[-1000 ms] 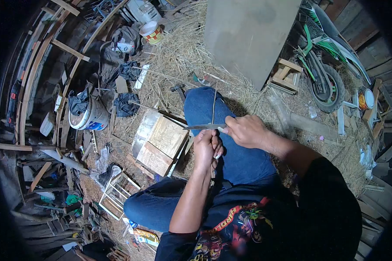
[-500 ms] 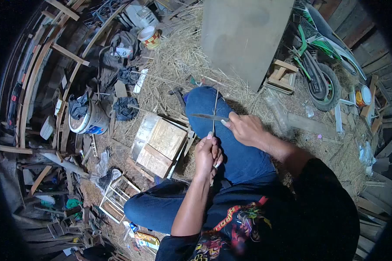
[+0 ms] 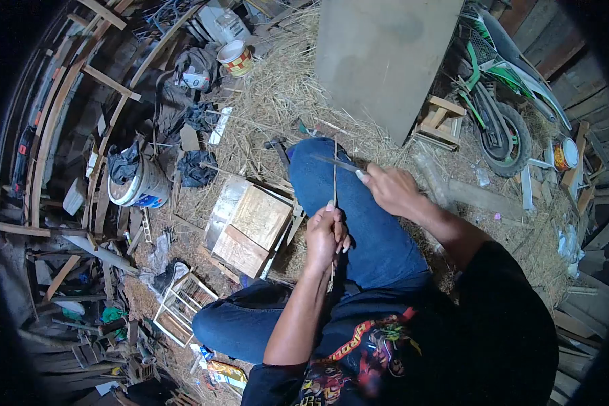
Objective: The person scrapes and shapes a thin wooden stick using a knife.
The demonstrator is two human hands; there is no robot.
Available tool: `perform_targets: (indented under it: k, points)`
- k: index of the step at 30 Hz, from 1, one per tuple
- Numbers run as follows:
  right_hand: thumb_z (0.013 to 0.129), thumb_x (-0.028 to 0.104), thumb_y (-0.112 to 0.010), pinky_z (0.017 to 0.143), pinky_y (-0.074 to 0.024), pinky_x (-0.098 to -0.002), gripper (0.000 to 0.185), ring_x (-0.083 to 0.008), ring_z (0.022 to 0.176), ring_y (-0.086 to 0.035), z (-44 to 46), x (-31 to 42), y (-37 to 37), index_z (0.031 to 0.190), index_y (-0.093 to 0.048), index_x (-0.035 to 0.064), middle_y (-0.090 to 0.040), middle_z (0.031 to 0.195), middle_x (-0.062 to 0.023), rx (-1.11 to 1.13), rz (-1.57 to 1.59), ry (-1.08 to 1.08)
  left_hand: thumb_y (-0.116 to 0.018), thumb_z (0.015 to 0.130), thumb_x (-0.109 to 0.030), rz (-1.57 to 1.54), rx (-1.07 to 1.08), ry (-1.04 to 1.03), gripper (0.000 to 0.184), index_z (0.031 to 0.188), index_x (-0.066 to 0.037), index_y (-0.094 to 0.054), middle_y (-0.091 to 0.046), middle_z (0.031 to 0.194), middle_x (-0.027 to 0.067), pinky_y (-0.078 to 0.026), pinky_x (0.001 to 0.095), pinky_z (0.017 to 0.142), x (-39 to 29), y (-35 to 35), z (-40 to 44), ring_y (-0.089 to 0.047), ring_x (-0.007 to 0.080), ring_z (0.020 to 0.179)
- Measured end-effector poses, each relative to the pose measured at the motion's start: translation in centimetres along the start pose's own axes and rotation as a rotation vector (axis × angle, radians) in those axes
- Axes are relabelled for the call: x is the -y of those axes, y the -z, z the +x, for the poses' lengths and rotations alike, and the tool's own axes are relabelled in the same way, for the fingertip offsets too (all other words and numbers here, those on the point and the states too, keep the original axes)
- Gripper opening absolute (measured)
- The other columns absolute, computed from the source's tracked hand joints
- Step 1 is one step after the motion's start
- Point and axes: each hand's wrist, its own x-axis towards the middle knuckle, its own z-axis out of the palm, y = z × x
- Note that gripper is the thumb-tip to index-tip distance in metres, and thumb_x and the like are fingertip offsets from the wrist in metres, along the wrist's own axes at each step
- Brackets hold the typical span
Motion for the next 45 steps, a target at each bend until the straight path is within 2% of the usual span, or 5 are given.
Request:
perform_targets:
  k: [2,36,38,40,45]
  points:
    - [0.108,0.046,-0.040,0.048,-0.0490,-0.0490,0.047,-0.0365,0.056,-0.067,-0.5,3.1,2.9,0.090,-0.055,0.0050,-0.066,0.064,-0.0171,0.258,0.060,-0.070,-0.043,0.108,-0.026,0.004,-0.050,0.024,0.030,0.082,-0.012,-0.049,-0.035,0.048,-0.0029,-0.038,0.0272,0.038,-0.3,-0.4,0.0,-0.029,0.0107,0.033]
    - [0.105,0.041,-0.047,0.051,-0.0499,-0.0506,0.040,-0.0381,0.061,-0.069,1.2,1.7,2.0,0.088,-0.058,0.0065,-0.065,0.065,-0.0168,0.132,-0.034,0.040,-0.041,0.110,-0.033,0.083,-0.075,-0.052,0.039,0.081,-0.008,-0.049,-0.039,0.051,-0.0003,-0.055,0.0326,0.045,0.3,0.6,0.0,-0.036,0.0110,0.035]
    - [0.107,0.044,-0.043,0.049,-0.0488,-0.0498,0.045,-0.0362,0.057,-0.068,0.1,2.4,1.6,0.088,-0.058,0.0065,-0.064,0.063,-0.0151,0.088,-0.030,0.269,-0.041,0.110,-0.033,0.066,-0.064,-0.048,0.039,0.081,-0.008,-0.049,-0.038,0.051,-0.0002,-0.056,0.0335,0.046,0.3,0.8,-0.2,-0.035,0.0111,0.035]
    - [0.108,0.047,-0.038,0.047,-0.0477,-0.0482,0.048,-0.0306,0.052,-0.065,2.3,1.7,2.2,0.088,-0.057,0.0076,-0.061,0.059,-0.0124,0.264,-0.010,-0.047,-0.041,0.110,-0.033,0.075,-0.073,-0.045,0.039,0.081,-0.008,-0.049,-0.039,0.051,-0.0001,-0.056,0.0334,0.047,0.4,0.8,-0.4,-0.036,0.0112,0.035]
    - [0.107,0.045,-0.043,0.046,-0.0482,-0.0476,0.047,-0.0336,0.051,-0.066,0.4,2.1,1.3,0.091,-0.060,0.0046,-0.064,0.060,-0.0141,0.083,-0.030,0.295,-0.041,0.110,-0.033,0.056,-0.058,-0.054,0.039,0.082,-0.008,-0.050,-0.039,0.052,0.0001,-0.057,0.0327,0.048,0.1,0.8,-0.2,-0.036,0.0115,0.036]
